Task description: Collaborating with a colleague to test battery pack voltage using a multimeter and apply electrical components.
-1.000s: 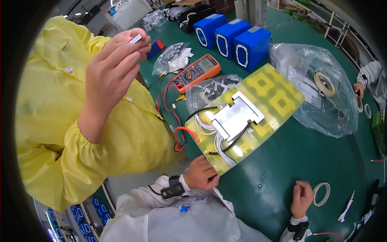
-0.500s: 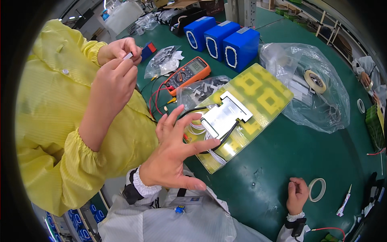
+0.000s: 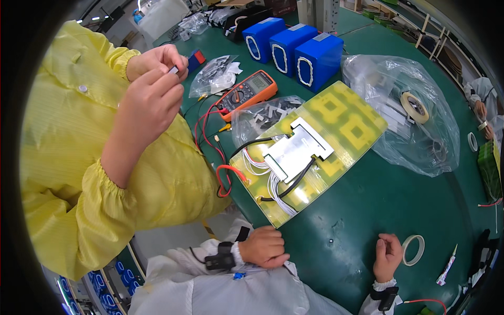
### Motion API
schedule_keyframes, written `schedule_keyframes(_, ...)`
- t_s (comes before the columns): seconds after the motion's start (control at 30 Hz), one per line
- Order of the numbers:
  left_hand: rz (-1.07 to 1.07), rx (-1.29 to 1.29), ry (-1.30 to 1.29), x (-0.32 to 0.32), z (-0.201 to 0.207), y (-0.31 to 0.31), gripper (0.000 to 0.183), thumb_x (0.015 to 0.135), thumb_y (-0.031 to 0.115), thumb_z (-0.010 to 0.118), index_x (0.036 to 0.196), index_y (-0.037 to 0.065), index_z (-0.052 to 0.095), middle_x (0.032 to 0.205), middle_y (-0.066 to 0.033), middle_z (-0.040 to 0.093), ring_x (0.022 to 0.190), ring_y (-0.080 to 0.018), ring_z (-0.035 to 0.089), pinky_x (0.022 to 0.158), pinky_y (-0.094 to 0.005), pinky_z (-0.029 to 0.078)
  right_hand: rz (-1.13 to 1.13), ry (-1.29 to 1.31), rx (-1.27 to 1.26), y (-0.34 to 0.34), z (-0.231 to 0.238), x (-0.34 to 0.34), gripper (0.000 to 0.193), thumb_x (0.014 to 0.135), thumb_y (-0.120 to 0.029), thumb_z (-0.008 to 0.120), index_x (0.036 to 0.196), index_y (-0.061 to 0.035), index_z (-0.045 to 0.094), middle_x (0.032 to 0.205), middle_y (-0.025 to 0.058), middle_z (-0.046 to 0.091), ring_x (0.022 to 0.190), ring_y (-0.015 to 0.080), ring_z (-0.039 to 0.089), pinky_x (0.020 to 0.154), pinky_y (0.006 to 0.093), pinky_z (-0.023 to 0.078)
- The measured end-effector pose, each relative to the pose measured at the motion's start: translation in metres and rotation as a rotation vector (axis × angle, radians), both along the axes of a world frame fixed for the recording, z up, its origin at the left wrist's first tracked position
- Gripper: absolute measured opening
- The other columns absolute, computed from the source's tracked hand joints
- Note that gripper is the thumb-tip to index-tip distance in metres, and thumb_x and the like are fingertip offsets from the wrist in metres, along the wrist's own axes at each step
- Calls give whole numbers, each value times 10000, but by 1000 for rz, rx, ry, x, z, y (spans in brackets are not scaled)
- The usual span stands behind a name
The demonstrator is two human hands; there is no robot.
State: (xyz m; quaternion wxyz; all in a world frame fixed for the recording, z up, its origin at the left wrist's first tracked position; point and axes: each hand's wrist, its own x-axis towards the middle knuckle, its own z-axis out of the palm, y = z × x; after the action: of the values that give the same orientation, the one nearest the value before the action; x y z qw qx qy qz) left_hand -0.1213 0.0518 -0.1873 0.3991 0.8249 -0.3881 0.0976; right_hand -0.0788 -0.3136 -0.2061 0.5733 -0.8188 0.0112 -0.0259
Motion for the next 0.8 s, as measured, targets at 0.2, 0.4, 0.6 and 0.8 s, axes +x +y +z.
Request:
schedule_keyframes(0.2, 169, 111, -134, 0, -14, -9, 336, 791, 197, 763, 598, 152, 492, 631, -8, 469, 562, -192, 478, 511, -340, 336, 37, 1, -34, -6, -1, -2, 97, 979, -67, 633, 1012, 24, 643, 834, -15, 525, 660, 44, 460, 577, 214, 338)
schedule_keyframes(0.4, 344, 222, -45, 4, -12, -20, 307, 790, 224, 772, 605, 141, 542, 628, -16, 492, 559, -199, 517, 483, -348, 420, 31, 41, 23, -1, 3, -2, 105, 982, -78, 635, 1023, 18, 642, 862, -10, 529, 696, 47, 468, 599, 213, 343)
schedule_keyframes(0.6, 369, 192, -100, 6, -13, -21, 244, 808, 214, 740, 632, 147, 585, 649, -7, 530, 556, -205, 548, 517, -341, 447, -1, -66, -38, -8, -11, -4, 94, 946, -49, 629, 984, 31, 658, 820, 31, 549, 642, 78, 454, 576, 233, 345)
schedule_keyframes(0.8, 380, 188, -131, 3, -17, -21, 266, 798, 221, 756, 624, 151, 568, 649, -6, 506, 585, -179, 545, 443, -334, 398, 15, 4, -17, -15, -15, -5, 91, 965, -22, 584, 1022, 33, 630, 906, 8, 534, 717, 51, 447, 637, 208, 348)
